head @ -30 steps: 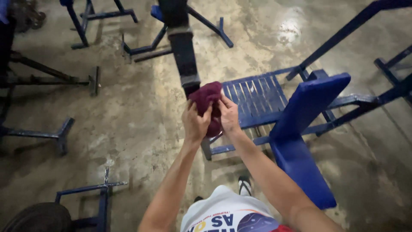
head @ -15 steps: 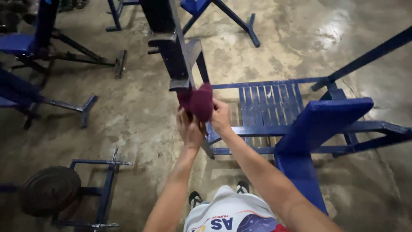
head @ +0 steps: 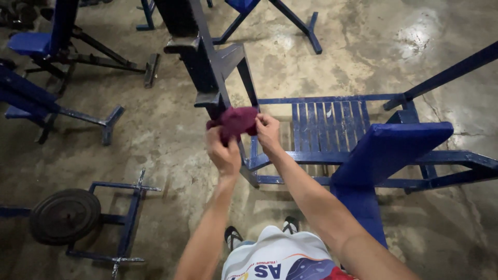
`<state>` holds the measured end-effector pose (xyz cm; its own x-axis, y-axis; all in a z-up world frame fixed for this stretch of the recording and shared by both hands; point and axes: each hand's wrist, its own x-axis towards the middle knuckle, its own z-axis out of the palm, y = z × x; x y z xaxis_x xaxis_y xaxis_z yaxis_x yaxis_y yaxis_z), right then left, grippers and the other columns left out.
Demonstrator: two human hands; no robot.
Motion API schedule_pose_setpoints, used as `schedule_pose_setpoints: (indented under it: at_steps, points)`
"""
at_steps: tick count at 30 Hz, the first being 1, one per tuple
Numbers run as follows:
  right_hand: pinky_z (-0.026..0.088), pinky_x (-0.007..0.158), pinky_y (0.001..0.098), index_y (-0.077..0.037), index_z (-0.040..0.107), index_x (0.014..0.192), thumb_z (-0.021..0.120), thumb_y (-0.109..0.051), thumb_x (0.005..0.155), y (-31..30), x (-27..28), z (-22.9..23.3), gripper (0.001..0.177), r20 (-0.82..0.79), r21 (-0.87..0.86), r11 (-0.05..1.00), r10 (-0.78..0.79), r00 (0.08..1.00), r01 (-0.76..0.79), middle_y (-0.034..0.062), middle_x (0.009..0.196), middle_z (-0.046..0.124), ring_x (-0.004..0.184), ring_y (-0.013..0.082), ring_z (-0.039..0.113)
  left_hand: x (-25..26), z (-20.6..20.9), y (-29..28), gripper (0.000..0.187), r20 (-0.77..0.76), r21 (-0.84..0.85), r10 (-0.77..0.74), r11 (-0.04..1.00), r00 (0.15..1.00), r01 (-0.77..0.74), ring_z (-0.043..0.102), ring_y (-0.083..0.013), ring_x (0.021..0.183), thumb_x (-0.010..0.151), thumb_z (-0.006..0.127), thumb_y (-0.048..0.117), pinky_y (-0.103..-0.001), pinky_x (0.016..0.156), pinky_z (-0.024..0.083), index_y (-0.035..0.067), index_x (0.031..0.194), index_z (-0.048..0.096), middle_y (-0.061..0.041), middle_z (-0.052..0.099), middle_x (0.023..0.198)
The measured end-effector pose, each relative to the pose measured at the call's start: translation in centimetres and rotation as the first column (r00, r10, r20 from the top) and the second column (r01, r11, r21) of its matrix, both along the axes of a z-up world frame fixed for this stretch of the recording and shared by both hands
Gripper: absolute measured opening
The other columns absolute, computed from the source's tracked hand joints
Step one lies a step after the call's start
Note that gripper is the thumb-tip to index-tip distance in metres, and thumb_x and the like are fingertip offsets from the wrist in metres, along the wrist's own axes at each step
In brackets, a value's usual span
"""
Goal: Wiping down gym machines and benches with a cloth.
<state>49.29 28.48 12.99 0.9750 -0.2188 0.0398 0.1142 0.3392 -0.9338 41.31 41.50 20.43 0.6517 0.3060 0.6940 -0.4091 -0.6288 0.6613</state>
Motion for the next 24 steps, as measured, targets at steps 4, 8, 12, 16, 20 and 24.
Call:
schedule_pose_setpoints:
  at_steps: [4,8,12,16,20,24]
  points:
    - [0.048,0.060,0.0235,0.001,0.075,0.108,0.074,-0.017,0.096,0.6,-0.8,1.5,0.022,0.059,-0.046,0.997,-0.056,0.997,0.058,-0.0009,0.079,0.069,0.068,0.0056,0.058,0.2,2.5,0.9,0.033,-0.100,-0.244,-0.017,0.970,0.995,-0.008,0.066,-0.0427,0.108,0.095,0.067,0.021,-0.047,0.096,0.051,0.001,0.121,0.060,-0.022,0.068,0.114]
    - [0.054,0.075,0.0235,0.001,0.068,0.119,0.070,-0.014,0.100,0.8,-2.6,3.1,0.024,0.142,0.042,0.990,-0.138,0.980,0.134,0.0041,0.096,0.072,0.084,0.0074,0.064,0.8,1.4,2.3,0.032,-0.164,-0.368,-0.084,0.930,0.983,0.018,0.068,-0.0375,0.104,0.096,0.062,0.020,-0.042,0.093,0.053,0.000,0.121,0.060,-0.019,0.070,0.111]
    - [0.057,0.091,0.0276,0.001,0.064,0.128,0.064,-0.010,0.104,-0.2,-5.0,5.3,0.027,0.195,0.075,0.972,-0.232,0.953,0.221,0.0094,0.114,0.070,0.100,0.0138,0.068,1.8,-0.1,3.6,0.034,-0.153,-0.535,-0.318,0.822,0.935,0.192,0.064,-0.0254,0.104,0.100,0.061,0.025,-0.038,0.095,0.051,-0.001,0.123,0.061,-0.014,0.068,0.112]
    - [0.060,0.103,0.0327,-0.002,0.057,0.133,0.055,-0.007,0.105,1.6,-10.1,10.6,0.029,0.251,0.112,0.956,-0.291,0.923,0.270,0.0098,0.131,0.064,0.120,0.0167,0.066,2.4,1.6,4.5,0.036,-0.165,-0.633,-0.484,0.720,0.859,0.284,0.061,-0.0193,0.103,0.104,0.060,0.030,-0.035,0.093,0.050,0.000,0.123,0.063,-0.010,0.067,0.111]
    - [0.052,0.108,0.0320,0.000,0.055,0.137,0.057,-0.001,0.103,5.4,-12.7,9.9,0.034,0.441,-0.195,0.887,-0.302,0.845,0.419,0.0128,0.135,0.062,0.123,0.0191,0.062,2.4,0.7,4.8,0.039,-0.188,-0.609,-0.561,0.711,0.806,0.353,0.063,-0.0167,0.102,0.106,0.056,0.036,-0.032,0.092,0.051,0.003,0.125,0.064,-0.006,0.069,0.112]
    - [0.056,0.087,0.0304,0.001,0.059,0.129,0.066,-0.005,0.094,8.8,-12.4,7.7,0.036,0.297,-0.360,0.868,-0.243,0.924,0.343,0.0126,0.129,0.065,0.103,0.0175,0.068,0.9,2.3,5.1,0.036,-0.199,-0.633,-0.634,0.665,0.748,0.396,0.063,-0.0187,0.098,0.102,0.061,0.032,-0.034,0.089,0.052,0.003,0.123,0.063,-0.007,0.067,0.110]
